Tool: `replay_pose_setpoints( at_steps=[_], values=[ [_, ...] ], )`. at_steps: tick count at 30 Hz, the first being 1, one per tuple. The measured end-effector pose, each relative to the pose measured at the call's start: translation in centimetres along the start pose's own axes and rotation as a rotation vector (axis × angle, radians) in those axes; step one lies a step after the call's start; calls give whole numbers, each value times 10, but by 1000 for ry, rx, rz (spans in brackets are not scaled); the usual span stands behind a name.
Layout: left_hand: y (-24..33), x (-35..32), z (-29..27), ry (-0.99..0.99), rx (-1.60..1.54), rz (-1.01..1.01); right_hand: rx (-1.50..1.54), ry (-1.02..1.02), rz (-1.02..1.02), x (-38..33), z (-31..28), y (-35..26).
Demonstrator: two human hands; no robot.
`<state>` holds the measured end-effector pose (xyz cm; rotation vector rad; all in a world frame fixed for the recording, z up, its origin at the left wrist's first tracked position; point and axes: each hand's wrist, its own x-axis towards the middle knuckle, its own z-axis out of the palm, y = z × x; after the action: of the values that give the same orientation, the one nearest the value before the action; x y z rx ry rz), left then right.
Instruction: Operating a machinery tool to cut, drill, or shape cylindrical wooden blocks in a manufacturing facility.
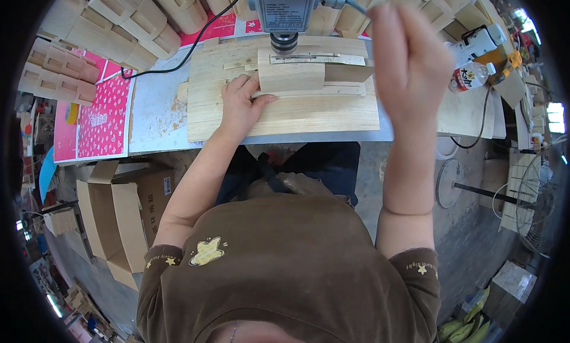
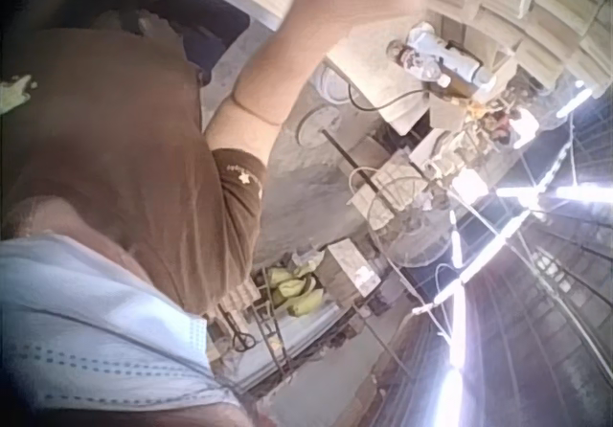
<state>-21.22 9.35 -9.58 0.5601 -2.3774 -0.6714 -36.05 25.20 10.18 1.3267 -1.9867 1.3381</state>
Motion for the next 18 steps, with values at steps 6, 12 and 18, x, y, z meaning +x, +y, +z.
replay_pose_setpoints(
  at_steps=[6, 12, 18],
  values=[
    [6, 2, -2, 8, -2, 5, 66, 107, -17, -67, 40, 34],
    [4, 1, 1, 29, -6, 17, 36, 112, -159, -71, 58, 57],
    [0, -1, -1, 10, -2, -14, -12, 117, -137, -8, 13, 19]
  ],
)
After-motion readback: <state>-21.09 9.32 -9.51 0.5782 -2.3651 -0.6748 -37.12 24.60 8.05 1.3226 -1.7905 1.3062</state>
